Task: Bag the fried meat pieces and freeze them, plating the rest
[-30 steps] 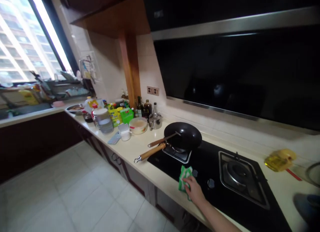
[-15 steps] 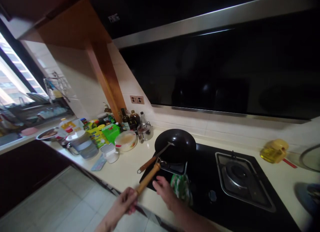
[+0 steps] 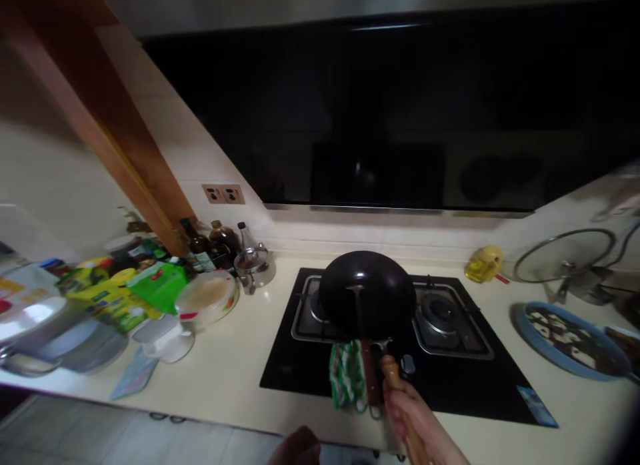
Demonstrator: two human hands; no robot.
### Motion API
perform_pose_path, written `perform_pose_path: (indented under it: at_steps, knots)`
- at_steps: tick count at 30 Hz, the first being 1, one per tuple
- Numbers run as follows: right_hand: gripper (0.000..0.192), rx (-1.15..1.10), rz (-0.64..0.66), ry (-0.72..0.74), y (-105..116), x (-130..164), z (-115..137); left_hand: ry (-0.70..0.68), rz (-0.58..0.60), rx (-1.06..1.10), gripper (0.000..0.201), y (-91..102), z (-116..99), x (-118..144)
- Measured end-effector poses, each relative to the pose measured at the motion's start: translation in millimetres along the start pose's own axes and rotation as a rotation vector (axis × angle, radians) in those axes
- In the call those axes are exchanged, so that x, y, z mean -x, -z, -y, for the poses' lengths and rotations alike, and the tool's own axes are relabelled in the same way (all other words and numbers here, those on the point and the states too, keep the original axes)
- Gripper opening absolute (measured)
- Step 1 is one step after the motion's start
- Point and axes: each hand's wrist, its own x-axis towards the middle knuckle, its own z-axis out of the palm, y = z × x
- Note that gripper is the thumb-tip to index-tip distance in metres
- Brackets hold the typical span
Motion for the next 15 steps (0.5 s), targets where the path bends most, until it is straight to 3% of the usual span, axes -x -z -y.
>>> perform_pose_path:
  at_steps: [3, 5, 7, 10, 15]
  knots:
    - [0.04, -0.031, -0.093, 0.027, 44.0, 25.1, 8.2, -0.011, -0.092, -0.27, 0.025, -12.0, -14.8, -32.1]
    - [0.04, -0.052, -0.115, 0.068, 73.4, 34.7, 19.8, -0.142, -0.153, -0.509, 0.017, -21.6, -33.2, -54.4]
    - [0.037, -0.085, -0.112, 0.097, 99.6, 37.7, 33.3, -0.231, -0.188, -0.708, 0.037, -29.1, -51.8, -74.0]
    - [0.032, -0.126, -0.084, 0.118, 129.8, 32.9, 50.4, -0.212, -0.178, -0.853, 0.055, -36.6, -70.0, -95.5]
    - [0.035, -0.208, -0.067, 0.182, 156.9, 17.5, 62.0, -0.162, -0.135, -0.971, 0.039, -44.1, -74.7, -112.0]
